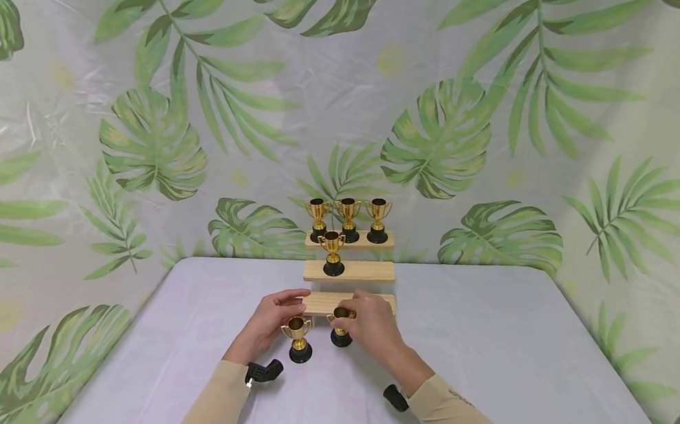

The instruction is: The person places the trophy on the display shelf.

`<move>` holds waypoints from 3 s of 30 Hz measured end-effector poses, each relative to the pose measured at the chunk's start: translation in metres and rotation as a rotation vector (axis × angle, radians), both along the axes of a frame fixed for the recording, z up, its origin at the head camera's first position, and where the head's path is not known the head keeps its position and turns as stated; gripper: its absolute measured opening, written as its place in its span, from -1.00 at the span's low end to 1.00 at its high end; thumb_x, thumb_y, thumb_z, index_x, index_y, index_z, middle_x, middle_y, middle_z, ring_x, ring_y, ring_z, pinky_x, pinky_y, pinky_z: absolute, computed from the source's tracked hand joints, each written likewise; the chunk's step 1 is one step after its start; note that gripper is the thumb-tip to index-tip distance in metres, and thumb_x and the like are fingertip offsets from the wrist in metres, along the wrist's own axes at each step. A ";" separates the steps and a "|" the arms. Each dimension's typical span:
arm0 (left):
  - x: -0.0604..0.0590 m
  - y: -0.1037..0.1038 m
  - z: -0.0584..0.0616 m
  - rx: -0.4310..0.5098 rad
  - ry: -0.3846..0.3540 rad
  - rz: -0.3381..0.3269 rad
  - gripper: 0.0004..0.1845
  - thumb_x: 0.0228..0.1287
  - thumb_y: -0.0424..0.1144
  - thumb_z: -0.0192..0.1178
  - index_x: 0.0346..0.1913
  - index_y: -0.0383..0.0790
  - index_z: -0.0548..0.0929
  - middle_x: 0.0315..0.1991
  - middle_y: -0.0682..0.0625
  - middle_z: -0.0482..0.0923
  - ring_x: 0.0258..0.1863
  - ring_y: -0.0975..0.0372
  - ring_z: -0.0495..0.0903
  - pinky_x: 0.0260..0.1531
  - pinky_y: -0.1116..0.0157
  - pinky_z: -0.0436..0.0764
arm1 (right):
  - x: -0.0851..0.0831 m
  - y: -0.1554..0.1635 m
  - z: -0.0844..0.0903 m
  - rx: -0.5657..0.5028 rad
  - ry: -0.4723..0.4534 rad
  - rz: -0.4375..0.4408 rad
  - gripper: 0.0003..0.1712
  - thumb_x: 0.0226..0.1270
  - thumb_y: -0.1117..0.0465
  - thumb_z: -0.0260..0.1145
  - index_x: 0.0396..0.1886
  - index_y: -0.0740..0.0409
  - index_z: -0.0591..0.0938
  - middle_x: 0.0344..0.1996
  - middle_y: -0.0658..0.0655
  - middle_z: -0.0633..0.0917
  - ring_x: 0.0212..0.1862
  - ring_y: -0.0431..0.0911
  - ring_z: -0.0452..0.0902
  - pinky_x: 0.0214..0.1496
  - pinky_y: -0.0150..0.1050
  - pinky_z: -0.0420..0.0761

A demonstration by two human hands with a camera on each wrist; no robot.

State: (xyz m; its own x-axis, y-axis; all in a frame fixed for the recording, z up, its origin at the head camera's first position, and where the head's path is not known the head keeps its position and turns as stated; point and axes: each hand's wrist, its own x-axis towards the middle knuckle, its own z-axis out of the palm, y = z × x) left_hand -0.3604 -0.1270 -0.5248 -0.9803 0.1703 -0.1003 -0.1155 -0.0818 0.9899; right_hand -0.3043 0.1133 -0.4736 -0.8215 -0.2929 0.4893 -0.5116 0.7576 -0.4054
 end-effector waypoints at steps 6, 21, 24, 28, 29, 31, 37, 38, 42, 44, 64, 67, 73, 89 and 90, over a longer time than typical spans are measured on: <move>-0.002 0.000 -0.002 0.000 0.004 -0.006 -0.62 0.32 -0.39 0.31 0.18 -0.23 0.69 0.03 -0.27 0.62 -0.17 0.18 0.69 -0.17 0.28 0.65 | 0.000 0.001 0.001 0.006 0.002 -0.001 -0.71 -0.01 0.04 0.67 -0.28 0.01 0.84 -0.50 -0.18 0.54 -0.53 -0.29 0.35 -0.50 -0.34 0.40; -0.003 -0.001 -0.004 0.004 0.001 -0.001 -0.63 0.30 -0.39 0.32 0.17 -0.20 0.70 -0.01 -0.20 0.64 -0.15 0.16 0.68 -0.17 0.28 0.65 | 0.004 0.006 0.018 0.014 0.018 -0.025 -0.61 0.01 -0.11 0.63 -0.23 0.01 0.84 -0.54 -0.16 0.50 -0.53 -0.29 0.33 -0.52 -0.33 0.40; -0.002 -0.001 -0.003 -0.009 -0.006 0.006 -0.63 0.29 -0.38 0.34 0.16 -0.19 0.71 -0.03 -0.18 0.64 -0.16 0.16 0.69 -0.18 0.28 0.65 | 0.005 0.006 0.020 0.005 0.025 -0.024 -0.60 0.01 -0.10 0.63 -0.23 0.04 0.85 -0.55 -0.15 0.51 -0.54 -0.28 0.33 -0.52 -0.32 0.40; -0.003 -0.001 -0.004 -0.013 -0.016 0.006 -0.63 0.30 -0.38 0.33 0.16 -0.19 0.71 0.02 -0.22 0.63 -0.16 0.17 0.68 -0.18 0.28 0.64 | 0.006 0.008 0.024 -0.002 0.022 -0.030 -0.60 0.02 -0.10 0.63 -0.23 0.05 0.85 -0.53 -0.12 0.53 -0.54 -0.26 0.33 -0.50 -0.30 0.40; -0.003 -0.001 -0.004 -0.012 -0.014 0.004 -0.63 0.30 -0.39 0.32 0.17 -0.20 0.70 0.04 -0.24 0.63 -0.16 0.17 0.68 -0.18 0.28 0.64 | 0.006 0.008 0.026 -0.003 0.021 -0.031 -0.60 0.03 -0.10 0.63 -0.23 0.05 0.84 -0.53 -0.11 0.52 -0.54 -0.26 0.33 -0.50 -0.30 0.39; -0.004 0.000 -0.003 -0.009 -0.011 -0.001 -0.62 0.31 -0.39 0.31 0.19 -0.21 0.69 0.07 -0.28 0.61 -0.15 0.17 0.68 -0.18 0.29 0.64 | 0.007 0.009 0.028 -0.002 0.024 -0.032 -0.60 0.03 -0.09 0.63 -0.22 0.05 0.84 -0.52 -0.10 0.51 -0.54 -0.24 0.32 -0.50 -0.29 0.39; -0.003 0.000 -0.002 -0.001 -0.001 -0.005 -0.61 0.32 -0.41 0.29 0.20 -0.24 0.67 0.09 -0.33 0.58 -0.19 0.20 0.67 -0.21 0.32 0.63 | 0.009 0.010 0.032 0.000 0.041 -0.028 -0.66 0.00 -0.01 0.66 -0.25 0.04 0.84 -0.49 -0.08 0.49 -0.53 -0.22 0.32 -0.51 -0.30 0.38; -0.003 0.000 -0.002 0.001 -0.003 -0.005 -0.61 0.32 -0.41 0.29 0.20 -0.23 0.68 0.09 -0.32 0.58 -0.20 0.21 0.67 -0.21 0.32 0.63 | 0.009 0.010 0.033 -0.001 0.042 -0.027 -0.67 0.00 0.01 0.66 -0.25 0.05 0.84 -0.48 -0.08 0.50 -0.53 -0.22 0.32 -0.51 -0.30 0.39; -0.002 0.000 -0.001 0.001 -0.003 0.001 -0.62 0.30 -0.41 0.30 0.18 -0.22 0.70 0.03 -0.27 0.61 -0.21 0.22 0.67 -0.21 0.32 0.63 | 0.009 0.010 0.035 -0.007 0.030 -0.030 -0.65 0.00 0.00 0.66 -0.23 0.05 0.85 -0.47 -0.07 0.52 -0.53 -0.22 0.32 -0.52 -0.30 0.38; -0.002 0.000 -0.001 0.000 -0.005 0.006 -0.62 0.29 -0.41 0.31 0.16 -0.21 0.70 0.00 -0.23 0.63 -0.21 0.22 0.67 -0.20 0.32 0.63 | 0.009 0.010 0.036 -0.018 0.019 -0.032 -0.64 0.00 0.00 0.66 -0.22 0.06 0.85 -0.47 -0.07 0.52 -0.53 -0.20 0.32 -0.52 -0.28 0.38; 0.000 -0.001 0.003 -0.001 -0.020 -0.025 -0.58 0.34 -0.39 0.28 0.25 -0.28 0.63 0.11 -0.32 0.57 -0.09 0.11 0.67 -0.19 0.31 0.63 | 0.014 0.012 0.049 -0.020 0.021 -0.043 -0.66 0.05 -0.03 0.63 -0.23 0.04 0.85 -0.49 -0.08 0.50 -0.53 -0.20 0.30 -0.50 -0.26 0.36; -0.001 -0.001 0.002 0.004 -0.022 -0.028 -0.57 0.33 -0.39 0.30 0.25 -0.28 0.63 0.08 -0.29 0.59 -0.07 0.10 0.67 -0.18 0.31 0.63 | 0.013 0.012 0.050 -0.030 0.016 -0.044 -0.66 0.04 -0.03 0.64 -0.23 0.04 0.85 -0.49 -0.07 0.50 -0.52 -0.19 0.30 -0.50 -0.25 0.36; -0.003 -0.001 -0.001 0.004 -0.022 -0.010 -0.61 0.31 -0.39 0.30 0.20 -0.21 0.68 0.09 -0.28 0.60 -0.08 0.12 0.68 -0.14 0.30 0.64 | 0.012 0.013 0.052 -0.042 0.042 -0.044 -0.65 0.03 -0.02 0.65 -0.23 0.06 0.85 -0.51 -0.07 0.48 -0.51 -0.18 0.30 -0.50 -0.25 0.37; -0.004 0.000 -0.002 0.005 -0.009 -0.006 -0.62 0.30 -0.40 0.32 0.18 -0.22 0.69 0.06 -0.28 0.62 -0.13 0.15 0.69 -0.17 0.31 0.64 | 0.007 0.017 0.061 -0.020 0.048 -0.057 -0.60 0.01 0.00 0.66 -0.19 0.11 0.84 -0.49 -0.04 0.51 -0.50 -0.19 0.31 -0.50 -0.27 0.37; -0.004 0.000 -0.002 0.004 -0.007 -0.006 -0.62 0.29 -0.40 0.32 0.18 -0.23 0.69 0.05 -0.27 0.63 -0.12 0.15 0.69 -0.17 0.31 0.64 | 0.007 0.017 0.062 -0.017 0.046 -0.059 -0.59 0.01 -0.01 0.66 -0.19 0.11 0.84 -0.50 -0.04 0.51 -0.50 -0.19 0.32 -0.50 -0.27 0.37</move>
